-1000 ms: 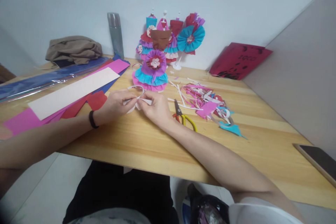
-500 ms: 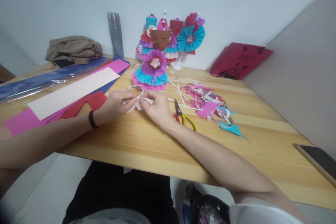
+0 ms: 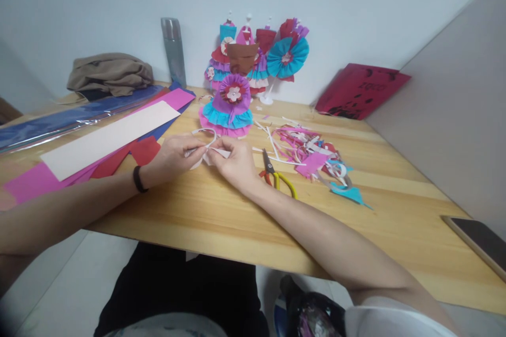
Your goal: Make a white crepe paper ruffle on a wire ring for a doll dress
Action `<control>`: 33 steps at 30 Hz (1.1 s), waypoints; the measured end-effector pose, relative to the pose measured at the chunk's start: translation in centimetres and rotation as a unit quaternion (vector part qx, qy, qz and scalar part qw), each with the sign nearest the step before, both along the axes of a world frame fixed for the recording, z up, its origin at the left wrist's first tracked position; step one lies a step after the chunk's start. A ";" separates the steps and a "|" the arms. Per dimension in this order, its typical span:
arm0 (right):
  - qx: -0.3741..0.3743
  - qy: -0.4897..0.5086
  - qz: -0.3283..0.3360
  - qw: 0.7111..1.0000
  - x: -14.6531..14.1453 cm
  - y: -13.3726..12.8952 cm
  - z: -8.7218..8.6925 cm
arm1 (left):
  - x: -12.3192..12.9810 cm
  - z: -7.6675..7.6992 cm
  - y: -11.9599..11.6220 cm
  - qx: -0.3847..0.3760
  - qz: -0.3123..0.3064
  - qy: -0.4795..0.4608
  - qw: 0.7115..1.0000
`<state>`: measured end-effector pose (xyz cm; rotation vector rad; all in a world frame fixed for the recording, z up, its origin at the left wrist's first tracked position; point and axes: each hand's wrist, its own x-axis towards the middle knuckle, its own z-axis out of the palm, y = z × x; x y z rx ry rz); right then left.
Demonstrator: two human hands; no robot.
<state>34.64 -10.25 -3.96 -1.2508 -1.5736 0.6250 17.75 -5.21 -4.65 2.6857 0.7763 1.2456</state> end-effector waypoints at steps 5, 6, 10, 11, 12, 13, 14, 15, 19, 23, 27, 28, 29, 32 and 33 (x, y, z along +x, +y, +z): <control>-0.003 0.014 0.019 1.000 0.0 -0.1 0.2 | 0.0 0.0 0.0 0.009 0.000 0.005 1.000; -0.008 0.018 0.014 1.000 0.0 -0.1 0.2 | 0.0 0.0 0.0 0.006 -0.001 0.007 1.000; -0.015 0.041 -0.005 0.999 -0.1 0.0 0.0 | 0.0 -0.1 0.1 -0.001 0.000 0.006 1.000; -0.013 0.046 -0.001 0.999 -0.1 0.1 0.0 | 0.0 -0.1 0.1 -0.002 0.000 0.006 1.000; -0.012 0.048 0.003 0.999 -0.1 0.1 -0.1 | 0.0 -0.1 0.1 -0.003 -0.002 0.008 1.000; -0.011 0.047 0.007 0.999 -0.1 0.1 -0.1 | 0.0 -0.1 0.1 -0.004 -0.004 0.009 1.000; -0.011 0.043 0.008 0.999 -0.1 0.2 -0.1 | 0.0 -0.1 0.0 -0.003 -0.005 0.008 1.000; -0.008 0.039 0.006 0.999 0.0 0.2 -0.2 | 0.0 -0.1 0.0 -0.002 -0.004 0.006 1.000; 0.011 0.023 -0.006 1.000 0.0 0.1 -0.1 | 0.0 -0.1 0.1 0.011 -0.003 0.002 1.000; 0.041 -0.047 -0.015 0.998 0.0 -0.3 0.4 | 0.0 -0.1 0.2 0.032 -0.011 0.002 0.999; 0.097 -0.106 -0.046 0.989 0.1 -0.4 0.7 | 0.0 0.2 -0.1 0.006 -0.007 -0.012 1.000; 0.102 -0.108 -0.047 0.988 0.2 -0.4 0.6 | 0.0 0.3 -0.2 0.002 -0.007 -0.014 1.000; 0.104 -0.108 -0.043 0.988 0.2 -0.4 0.6 | 0.0 0.4 -0.3 0.003 -0.006 -0.015 1.000; 0.116 -0.118 -0.018 0.986 0.2 -0.4 0.4 | 0.0 0.5 -0.4 0.014 -0.005 -0.011 1.000; 0.123 -0.121 -0.014 0.985 0.1 -0.4 0.4 | 0.0 0.6 -0.4 0.017 -0.006 -0.013 1.000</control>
